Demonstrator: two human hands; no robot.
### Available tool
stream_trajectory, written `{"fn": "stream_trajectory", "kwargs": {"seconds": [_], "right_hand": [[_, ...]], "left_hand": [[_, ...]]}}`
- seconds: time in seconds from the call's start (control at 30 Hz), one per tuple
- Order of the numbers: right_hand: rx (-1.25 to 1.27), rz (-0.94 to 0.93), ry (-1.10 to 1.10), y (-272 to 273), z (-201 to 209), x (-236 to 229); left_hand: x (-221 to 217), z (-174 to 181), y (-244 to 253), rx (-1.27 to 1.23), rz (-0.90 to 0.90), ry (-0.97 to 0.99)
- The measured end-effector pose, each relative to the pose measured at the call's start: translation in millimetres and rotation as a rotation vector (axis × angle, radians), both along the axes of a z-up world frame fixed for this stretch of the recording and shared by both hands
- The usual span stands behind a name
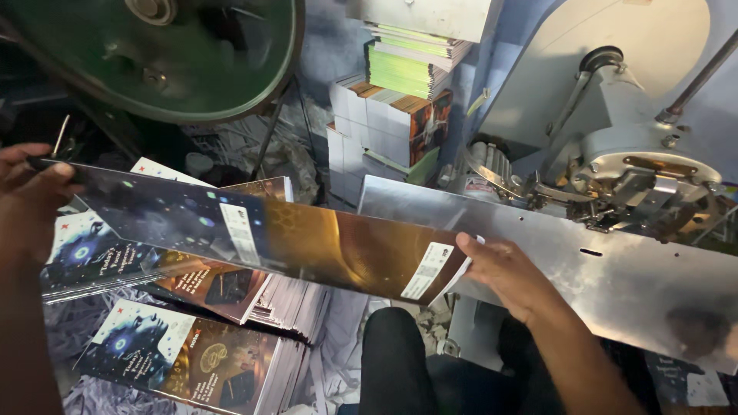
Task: The person repeatedly places printed book covers onto a binding machine, aligns them, and operates the machine to stitch the spine. They then remove the bound covers and stack them on the left side of the workspace.
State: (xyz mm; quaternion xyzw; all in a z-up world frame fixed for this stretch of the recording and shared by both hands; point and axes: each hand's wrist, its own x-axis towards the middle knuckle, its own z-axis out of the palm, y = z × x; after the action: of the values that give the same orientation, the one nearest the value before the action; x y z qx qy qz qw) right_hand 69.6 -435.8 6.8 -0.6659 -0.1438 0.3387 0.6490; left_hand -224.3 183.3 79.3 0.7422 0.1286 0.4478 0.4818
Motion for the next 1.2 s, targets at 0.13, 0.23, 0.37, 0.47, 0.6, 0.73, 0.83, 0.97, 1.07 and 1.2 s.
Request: {"fn": "stream_trajectory", "kwargs": {"seconds": [0.13,0.23,0.37,0.47,0.6,0.73,0.83,0.97,1.07,1.2], "right_hand": [[0.369,0.159,0.165,7,-6,-5],[0.499,0.255,0.163,14,-19,-3],[0.579,0.274,0.032,33,-41,19],[0.491,0.214,-0.063,46,-62,48],[0.617,0.134,-0.057,51,-93,84],[0.598,0.079,-0.046,46,-99,102],[0.488,-0.006,-0.033,34,-94,100],[0.372,-0.119,-0.067,23,-84,98],[0.234,-0.27,-0.076,14,-85,96],[0.057,-0.406,-0.067,0,-89,95]], "left_hand": [[-6,14,-3,0.046,0.02,0.09],[12,27,7,0.018,0.018,0.138],[39,40,29,0.012,-0.009,0.108],[66,47,44,0.005,-0.039,0.076],[102,51,57,-0.053,-0.131,0.074],[136,39,51,0.015,-0.014,-0.036],[169,17,40,-0.083,-0.118,-0.051],[203,-16,23,-0.071,-0.091,0.03],[227,-35,8,-0.053,-0.084,0.141],[245,-52,-15,-0.01,0.028,0.43]]}}
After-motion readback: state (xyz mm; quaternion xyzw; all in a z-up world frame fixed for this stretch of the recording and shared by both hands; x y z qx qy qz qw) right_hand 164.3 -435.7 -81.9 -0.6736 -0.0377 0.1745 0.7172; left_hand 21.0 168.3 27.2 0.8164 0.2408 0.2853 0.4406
